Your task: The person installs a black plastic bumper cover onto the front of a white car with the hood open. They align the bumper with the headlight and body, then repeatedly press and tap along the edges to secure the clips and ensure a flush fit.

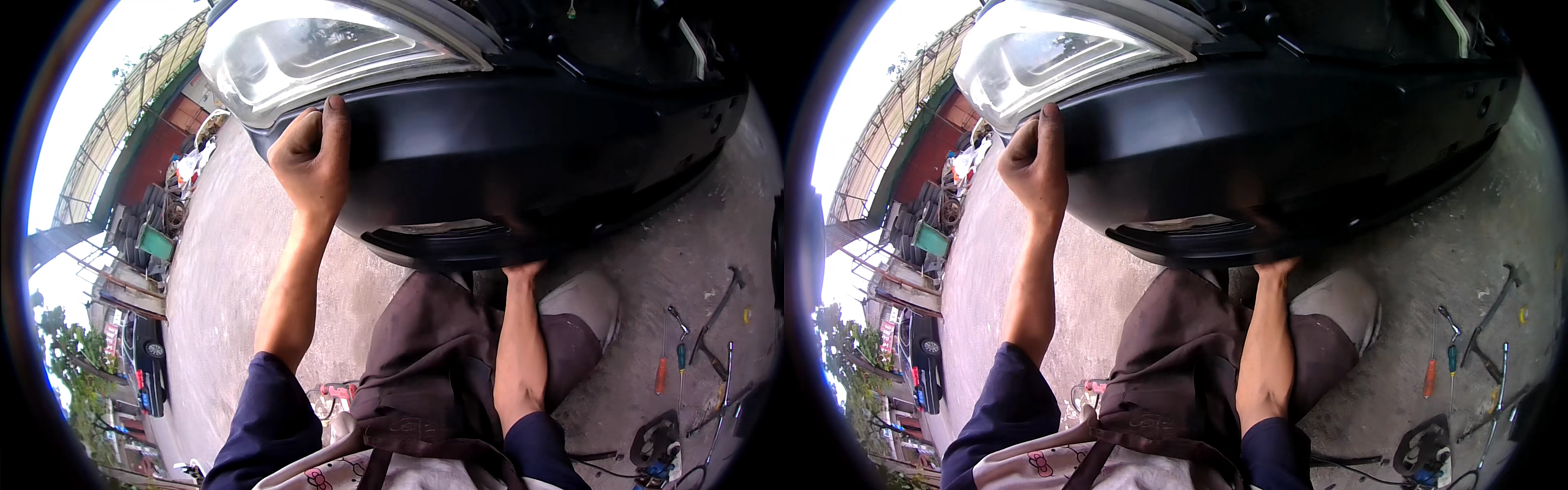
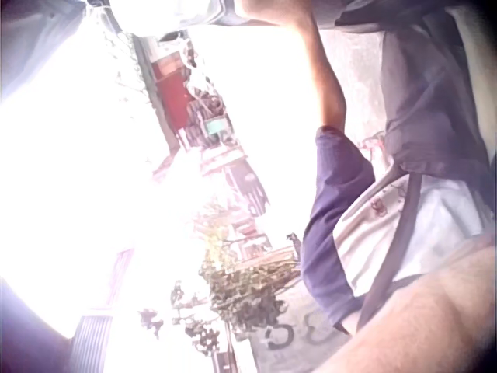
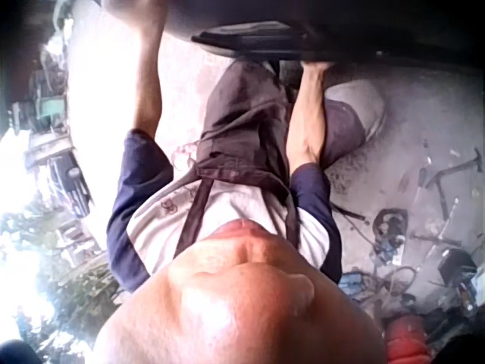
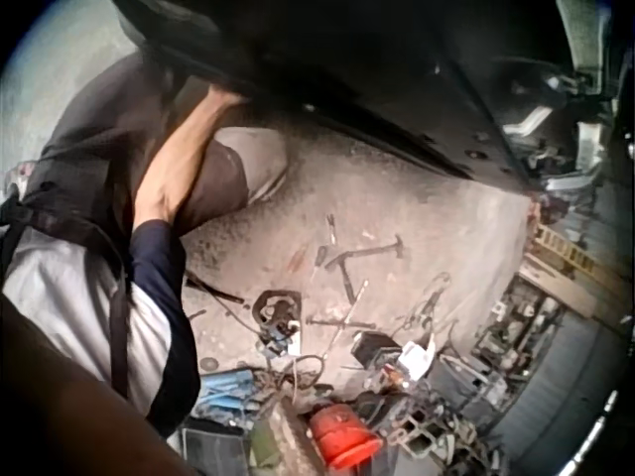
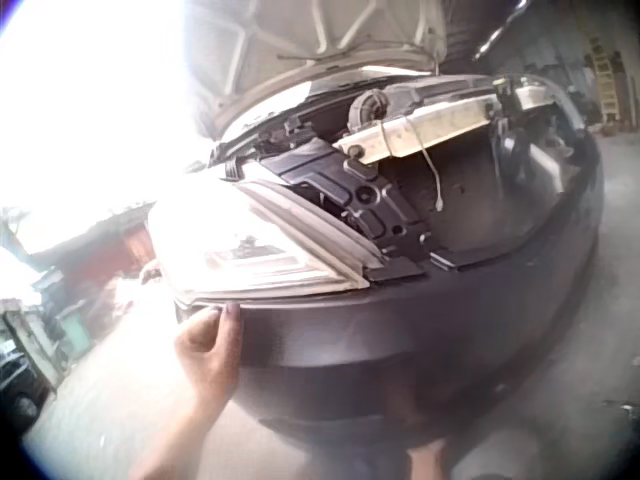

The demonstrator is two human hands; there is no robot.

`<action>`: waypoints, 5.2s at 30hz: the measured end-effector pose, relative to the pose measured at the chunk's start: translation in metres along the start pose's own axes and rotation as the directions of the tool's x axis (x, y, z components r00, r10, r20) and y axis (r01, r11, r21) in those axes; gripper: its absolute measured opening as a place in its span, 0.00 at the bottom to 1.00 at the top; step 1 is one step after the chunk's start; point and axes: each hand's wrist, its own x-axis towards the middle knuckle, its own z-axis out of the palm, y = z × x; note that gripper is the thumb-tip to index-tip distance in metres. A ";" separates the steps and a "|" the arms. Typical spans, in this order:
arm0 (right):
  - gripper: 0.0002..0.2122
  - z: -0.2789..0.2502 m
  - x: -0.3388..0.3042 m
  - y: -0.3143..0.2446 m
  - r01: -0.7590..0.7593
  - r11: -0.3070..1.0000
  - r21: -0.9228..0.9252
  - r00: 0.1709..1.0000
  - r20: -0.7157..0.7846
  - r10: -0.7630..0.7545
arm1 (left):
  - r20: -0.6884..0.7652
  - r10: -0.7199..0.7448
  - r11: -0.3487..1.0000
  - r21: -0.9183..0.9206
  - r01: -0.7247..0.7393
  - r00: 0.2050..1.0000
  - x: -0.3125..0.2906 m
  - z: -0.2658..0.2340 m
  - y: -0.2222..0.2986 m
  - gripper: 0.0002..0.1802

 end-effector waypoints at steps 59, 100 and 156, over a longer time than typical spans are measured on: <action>0.21 0.151 -0.043 -0.027 -0.293 0.509 -0.809 0.436 -0.587 -0.682 | 0.607 -0.795 -0.547 -0.712 0.441 -0.006 -0.360 -0.018 -0.291 0.38; 0.08 0.456 0.035 0.328 0.913 0.018 0.407 -0.276 0.587 0.761 | 0.586 -0.789 -0.611 -0.781 -0.130 0.186 -0.303 0.047 -0.324 0.41; 0.10 0.361 0.132 0.642 0.926 -0.039 0.376 -0.190 0.553 0.811 | 0.545 -0.835 -0.550 -0.815 -0.182 0.079 -0.307 0.063 -0.301 0.32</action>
